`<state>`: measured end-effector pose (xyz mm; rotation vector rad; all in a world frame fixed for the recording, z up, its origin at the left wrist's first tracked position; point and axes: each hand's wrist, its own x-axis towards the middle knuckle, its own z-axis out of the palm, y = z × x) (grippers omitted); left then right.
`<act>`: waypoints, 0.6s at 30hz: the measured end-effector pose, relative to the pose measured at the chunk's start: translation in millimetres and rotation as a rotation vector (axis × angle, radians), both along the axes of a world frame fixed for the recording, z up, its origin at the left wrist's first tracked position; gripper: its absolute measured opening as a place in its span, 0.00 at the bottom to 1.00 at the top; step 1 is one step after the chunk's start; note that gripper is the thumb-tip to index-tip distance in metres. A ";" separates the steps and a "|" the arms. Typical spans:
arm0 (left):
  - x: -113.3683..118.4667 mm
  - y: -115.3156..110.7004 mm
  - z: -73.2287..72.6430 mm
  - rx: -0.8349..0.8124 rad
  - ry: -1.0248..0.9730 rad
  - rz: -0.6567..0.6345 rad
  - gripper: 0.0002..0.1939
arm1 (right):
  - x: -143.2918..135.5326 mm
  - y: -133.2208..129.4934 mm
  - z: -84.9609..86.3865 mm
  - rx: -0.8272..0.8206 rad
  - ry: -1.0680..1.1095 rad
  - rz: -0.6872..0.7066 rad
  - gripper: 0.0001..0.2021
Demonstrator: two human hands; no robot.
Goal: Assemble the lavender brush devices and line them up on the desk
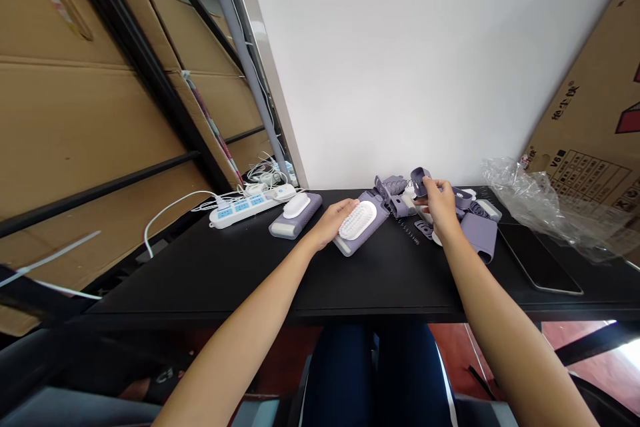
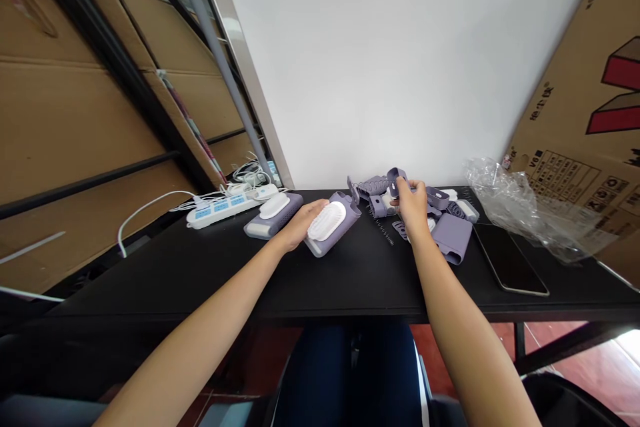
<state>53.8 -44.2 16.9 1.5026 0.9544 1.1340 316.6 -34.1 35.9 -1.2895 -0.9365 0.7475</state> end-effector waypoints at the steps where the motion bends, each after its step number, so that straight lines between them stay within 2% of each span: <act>1: 0.3 -0.6 0.9 0.003 0.003 0.000 0.26 | 0.1 0.4 0.0 0.002 -0.007 0.000 0.21; 7: 1.4 -2.6 4.1 0.024 0.023 -0.001 0.25 | 0.4 4.1 -3.6 0.053 -0.114 -0.031 0.22; 18: -0.6 0.1 1.0 0.061 0.102 -0.006 0.24 | -0.4 2.4 -3.2 0.195 -0.204 -0.069 0.25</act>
